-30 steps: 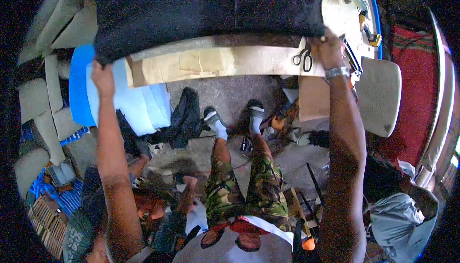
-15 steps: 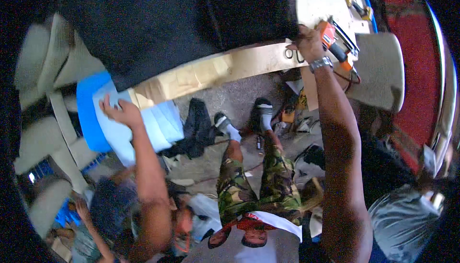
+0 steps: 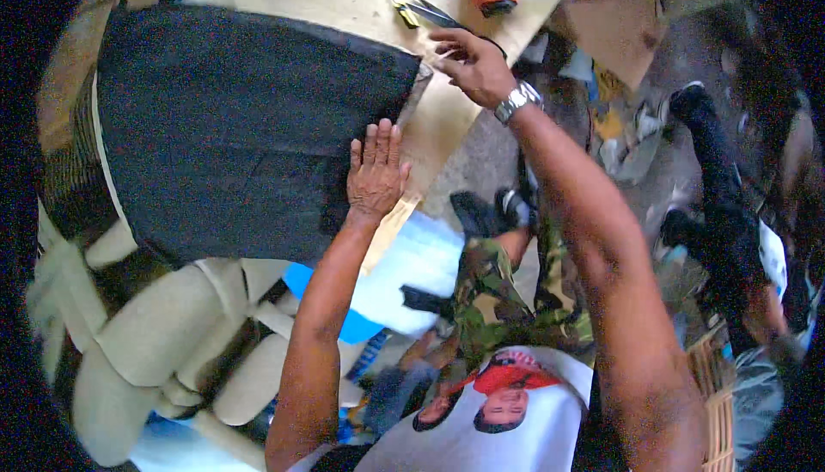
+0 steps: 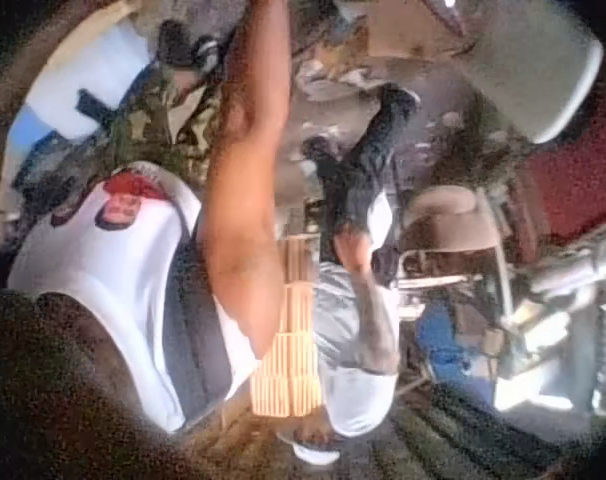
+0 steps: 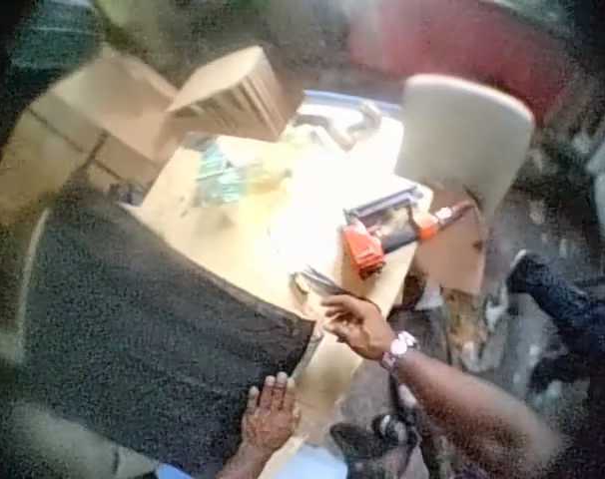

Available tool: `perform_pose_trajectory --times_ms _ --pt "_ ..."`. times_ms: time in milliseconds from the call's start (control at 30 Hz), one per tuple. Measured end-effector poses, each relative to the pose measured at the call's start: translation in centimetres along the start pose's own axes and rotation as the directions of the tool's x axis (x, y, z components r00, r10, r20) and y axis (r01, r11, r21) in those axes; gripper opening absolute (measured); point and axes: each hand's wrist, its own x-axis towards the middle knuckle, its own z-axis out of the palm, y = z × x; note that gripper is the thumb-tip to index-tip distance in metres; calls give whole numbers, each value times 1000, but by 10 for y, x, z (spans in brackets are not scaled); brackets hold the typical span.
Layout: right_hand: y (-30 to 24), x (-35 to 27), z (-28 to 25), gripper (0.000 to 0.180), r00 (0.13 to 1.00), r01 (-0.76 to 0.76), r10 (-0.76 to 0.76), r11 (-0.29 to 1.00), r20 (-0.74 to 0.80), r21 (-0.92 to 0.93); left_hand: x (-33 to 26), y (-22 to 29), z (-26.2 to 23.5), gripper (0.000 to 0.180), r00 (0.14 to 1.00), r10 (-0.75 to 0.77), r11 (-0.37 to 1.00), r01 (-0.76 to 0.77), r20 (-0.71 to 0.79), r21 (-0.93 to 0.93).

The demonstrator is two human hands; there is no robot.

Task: Attaching fabric to a padded chair seat using a pneumatic stapler and cutting excess fabric with scissors.

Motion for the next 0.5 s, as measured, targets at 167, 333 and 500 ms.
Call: perform_pose_trajectory --times_ms 167,333,500 --pt "-10 -103 63 26 897 14 25 996 -441 86 -35 -4 -47 76 998 7 999 -4 -56 49" --pt "-43 -132 113 26 843 -41 233 926 -485 375 -51 8 -73 75 999 -3 998 6 42 -60" --pt "-35 -113 114 30 836 -52 178 967 -519 249 -34 18 -95 71 974 48 988 -14 222 -156"
